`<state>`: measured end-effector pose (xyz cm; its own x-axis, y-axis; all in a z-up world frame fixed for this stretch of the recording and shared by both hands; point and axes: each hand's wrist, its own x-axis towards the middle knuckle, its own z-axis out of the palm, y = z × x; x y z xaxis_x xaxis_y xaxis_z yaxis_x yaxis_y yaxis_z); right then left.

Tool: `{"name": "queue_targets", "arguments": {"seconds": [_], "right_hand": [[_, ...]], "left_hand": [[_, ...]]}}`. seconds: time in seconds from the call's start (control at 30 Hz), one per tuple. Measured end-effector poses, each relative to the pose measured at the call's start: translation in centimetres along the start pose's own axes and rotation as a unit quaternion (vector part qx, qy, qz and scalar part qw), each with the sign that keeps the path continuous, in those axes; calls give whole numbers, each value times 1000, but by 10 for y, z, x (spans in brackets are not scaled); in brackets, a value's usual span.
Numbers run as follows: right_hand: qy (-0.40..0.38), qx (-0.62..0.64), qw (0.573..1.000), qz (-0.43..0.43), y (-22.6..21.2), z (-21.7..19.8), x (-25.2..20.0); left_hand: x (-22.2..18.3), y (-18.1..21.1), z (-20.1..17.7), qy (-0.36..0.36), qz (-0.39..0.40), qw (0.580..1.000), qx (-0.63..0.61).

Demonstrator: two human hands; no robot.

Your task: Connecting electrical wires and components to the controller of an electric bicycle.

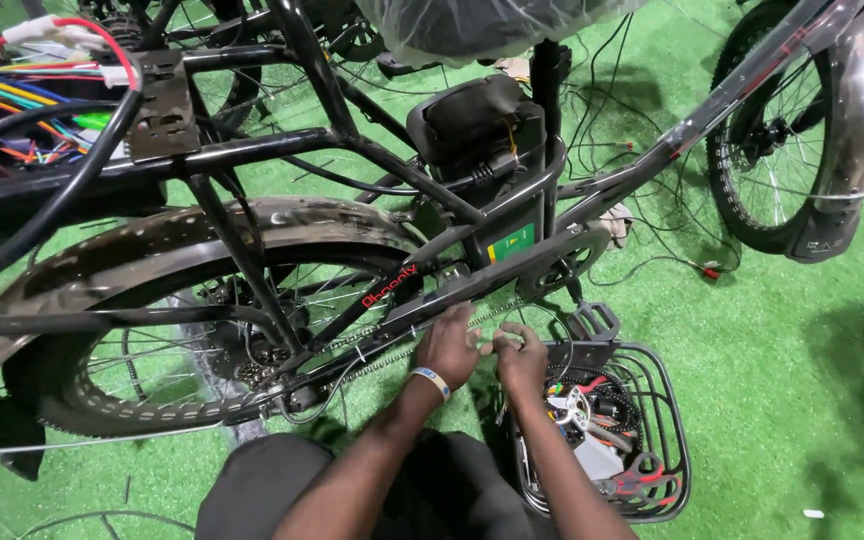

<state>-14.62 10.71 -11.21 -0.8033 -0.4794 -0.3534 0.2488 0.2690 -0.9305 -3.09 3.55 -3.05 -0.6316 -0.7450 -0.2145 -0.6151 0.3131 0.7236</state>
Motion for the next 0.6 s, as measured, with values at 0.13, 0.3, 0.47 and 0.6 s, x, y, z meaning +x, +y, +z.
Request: {"name": "queue_targets", "arguments": {"seconds": [0.13, 0.3, 0.47, 0.6], "right_hand": [[7, -218, 970, -107, 27, 15, 40], [-13, -241, 955, -169, -39, 25, -12], [-15, -324, 918, -228, -2, 24, 19], [-4, -346, 906, -243, -17, 33, 20]], "left_hand": [[-3, 3, -5, 13, -17, 1000, -10], [21, -34, 41, 89, -74, 992, -58], [80, -132, 139, 116, -111, 977, -143], [116, -153, 181, 106, -115, 956, -247]]}}
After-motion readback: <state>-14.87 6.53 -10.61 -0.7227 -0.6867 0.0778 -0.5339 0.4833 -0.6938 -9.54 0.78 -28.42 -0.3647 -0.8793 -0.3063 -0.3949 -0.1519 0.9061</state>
